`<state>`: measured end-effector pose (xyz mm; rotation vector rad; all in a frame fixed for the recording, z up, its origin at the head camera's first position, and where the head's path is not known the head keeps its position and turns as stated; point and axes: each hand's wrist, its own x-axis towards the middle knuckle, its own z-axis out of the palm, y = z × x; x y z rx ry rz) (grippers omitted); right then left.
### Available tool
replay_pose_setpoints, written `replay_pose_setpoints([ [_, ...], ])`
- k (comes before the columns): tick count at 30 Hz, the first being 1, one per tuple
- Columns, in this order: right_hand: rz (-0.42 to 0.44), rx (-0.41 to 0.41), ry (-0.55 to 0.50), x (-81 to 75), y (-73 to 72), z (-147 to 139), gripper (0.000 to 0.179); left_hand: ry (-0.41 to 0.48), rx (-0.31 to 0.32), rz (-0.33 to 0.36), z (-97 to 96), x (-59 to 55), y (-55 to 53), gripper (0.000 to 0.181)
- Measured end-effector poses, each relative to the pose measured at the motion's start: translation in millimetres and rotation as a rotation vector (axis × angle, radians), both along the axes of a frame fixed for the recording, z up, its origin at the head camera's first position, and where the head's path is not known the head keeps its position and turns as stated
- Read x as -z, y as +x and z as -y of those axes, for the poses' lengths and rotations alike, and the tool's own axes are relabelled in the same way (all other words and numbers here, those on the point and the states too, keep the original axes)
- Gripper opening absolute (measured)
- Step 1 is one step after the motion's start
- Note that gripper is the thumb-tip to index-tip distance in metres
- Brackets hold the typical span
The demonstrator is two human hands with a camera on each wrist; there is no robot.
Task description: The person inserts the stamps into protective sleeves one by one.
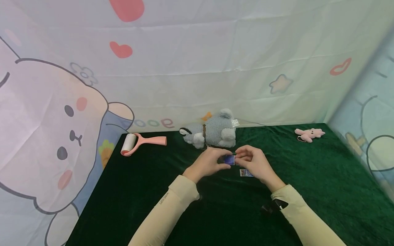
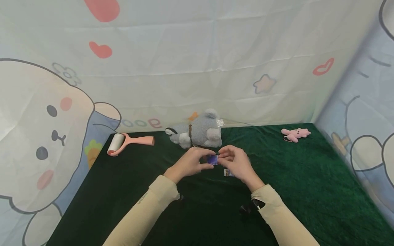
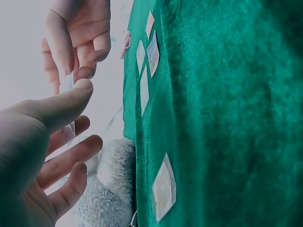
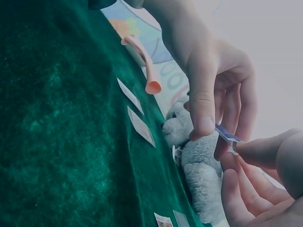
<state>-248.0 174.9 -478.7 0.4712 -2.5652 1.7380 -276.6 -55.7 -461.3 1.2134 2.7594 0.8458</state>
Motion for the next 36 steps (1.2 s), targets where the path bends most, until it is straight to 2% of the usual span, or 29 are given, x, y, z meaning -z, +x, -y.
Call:
replay_pose_setpoints([
  [9,0.016,-0.008,0.006,-3.0,-1.5,1.8,0.026,-0.006,0.007,-0.023,-4.8,-2.5,1.9,0.041],
  [14,0.007,-0.007,0.021,-3.6,-1.6,1.2,0.024,0.041,0.019,0.014,-5.0,-0.7,0.5,0.042],
  [18,0.012,-0.016,0.022,-3.4,-0.2,0.8,0.026,0.085,0.023,0.044,-5.0,0.6,0.2,0.035],
  [27,0.018,-0.042,0.001,-5.8,3.8,3.4,0.029,0.114,-0.030,0.086,-5.1,-2.4,1.9,0.019],
  [36,0.011,-0.033,0.024,-4.3,3.5,3.1,0.026,0.130,-0.065,0.116,-2.5,0.2,1.4,0.011],
])
